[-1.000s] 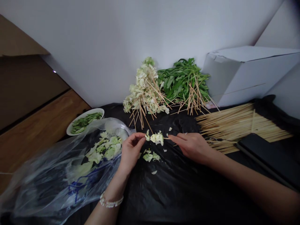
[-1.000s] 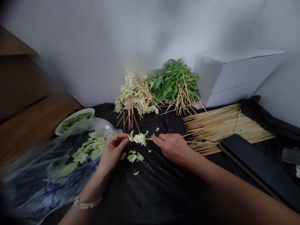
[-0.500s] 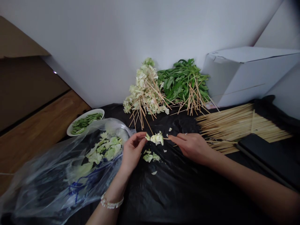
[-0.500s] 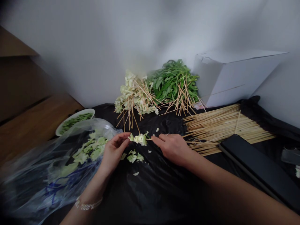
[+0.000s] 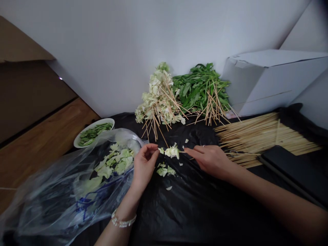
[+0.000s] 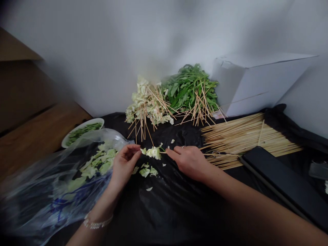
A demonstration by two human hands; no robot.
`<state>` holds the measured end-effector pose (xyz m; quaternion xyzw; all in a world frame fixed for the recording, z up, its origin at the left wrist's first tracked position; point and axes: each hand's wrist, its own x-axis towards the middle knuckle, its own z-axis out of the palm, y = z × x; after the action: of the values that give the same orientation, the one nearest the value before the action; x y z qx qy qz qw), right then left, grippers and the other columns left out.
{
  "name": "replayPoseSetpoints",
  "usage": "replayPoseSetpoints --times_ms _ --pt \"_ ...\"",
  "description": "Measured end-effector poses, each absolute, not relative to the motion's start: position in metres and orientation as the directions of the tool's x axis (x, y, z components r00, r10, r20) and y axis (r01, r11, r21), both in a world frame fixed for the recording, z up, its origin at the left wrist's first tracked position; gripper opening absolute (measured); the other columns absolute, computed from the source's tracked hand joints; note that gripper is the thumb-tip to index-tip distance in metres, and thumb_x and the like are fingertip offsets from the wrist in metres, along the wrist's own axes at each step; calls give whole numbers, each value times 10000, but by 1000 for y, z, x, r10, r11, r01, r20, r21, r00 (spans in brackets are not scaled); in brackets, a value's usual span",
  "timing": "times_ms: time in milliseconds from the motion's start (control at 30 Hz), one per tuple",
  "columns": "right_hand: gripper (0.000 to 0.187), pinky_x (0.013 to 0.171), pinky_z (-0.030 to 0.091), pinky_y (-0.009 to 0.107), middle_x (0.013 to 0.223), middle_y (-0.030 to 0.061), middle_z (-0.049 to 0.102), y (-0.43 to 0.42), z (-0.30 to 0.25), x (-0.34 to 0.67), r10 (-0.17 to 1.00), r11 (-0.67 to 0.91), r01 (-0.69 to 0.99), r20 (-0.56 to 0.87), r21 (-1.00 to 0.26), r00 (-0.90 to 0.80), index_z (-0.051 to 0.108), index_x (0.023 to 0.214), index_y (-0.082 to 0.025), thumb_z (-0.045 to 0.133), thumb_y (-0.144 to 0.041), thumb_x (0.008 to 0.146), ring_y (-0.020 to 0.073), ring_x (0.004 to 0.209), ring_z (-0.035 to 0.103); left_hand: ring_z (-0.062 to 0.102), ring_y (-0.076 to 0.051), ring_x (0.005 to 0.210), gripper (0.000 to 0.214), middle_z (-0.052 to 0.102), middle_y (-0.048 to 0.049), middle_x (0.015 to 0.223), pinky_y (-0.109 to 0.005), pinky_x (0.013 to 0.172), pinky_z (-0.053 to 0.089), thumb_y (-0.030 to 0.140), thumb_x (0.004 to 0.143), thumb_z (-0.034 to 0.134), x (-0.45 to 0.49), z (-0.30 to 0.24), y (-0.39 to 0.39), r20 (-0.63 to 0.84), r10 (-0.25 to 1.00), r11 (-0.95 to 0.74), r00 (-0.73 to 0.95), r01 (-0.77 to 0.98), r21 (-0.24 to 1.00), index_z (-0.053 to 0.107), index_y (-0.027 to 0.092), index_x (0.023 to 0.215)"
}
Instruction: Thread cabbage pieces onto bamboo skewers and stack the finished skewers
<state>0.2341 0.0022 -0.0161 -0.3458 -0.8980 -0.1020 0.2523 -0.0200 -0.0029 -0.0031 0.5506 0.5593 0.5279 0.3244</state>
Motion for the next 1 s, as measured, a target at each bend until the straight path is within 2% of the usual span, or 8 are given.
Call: replayPoseSetpoints --times_ms 133,367,600,900,1000 --pt "298 571 334 272 769 2 653 2 -16 234 566 743 669 530 4 -632 637 1184 -175 475 -189 935 113 606 538 624 -126 664 120 671 -2 728 -236 652 494 246 721 702 -19 -1 -4 197 964 -146 -181 261 954 655 168 799" --pt "300 575 344 267 767 -2 652 1 -16 234 579 722 691 537 11 -613 639 1185 -179 474 -179 934 113 605 542 674 -155 710 183 733 -26 777 -288 741 547 264 709 737 -17 2 -6 111 981 -82 -160 175 981 728 164 862" --pt "291 599 351 270 776 3 650 1 -15 234 523 744 667 585 41 -620 638 1180 -166 455 -192 956 125 637 559 684 -162 745 170 753 -39 816 -288 760 546 262 709 751 -18 1 -7 97 991 -79 -98 167 983 743 170 851" --pt "278 552 284 282 747 1 626 -1 -12 232 584 729 683 489 35 -648 643 1153 -172 482 -175 926 113 582 501 674 -153 752 193 737 -41 823 -283 762 540 284 722 748 -19 1 -7 73 997 -70 -13 154 986 715 162 868" --pt "281 548 283 281 752 3 631 0 -14 231 591 732 681 477 23 -651 638 1141 -166 460 -159 925 114 579 506 667 -146 757 310 710 -28 823 -281 757 538 269 688 770 -17 1 -5 66 998 -64 -16 128 990 666 164 961"
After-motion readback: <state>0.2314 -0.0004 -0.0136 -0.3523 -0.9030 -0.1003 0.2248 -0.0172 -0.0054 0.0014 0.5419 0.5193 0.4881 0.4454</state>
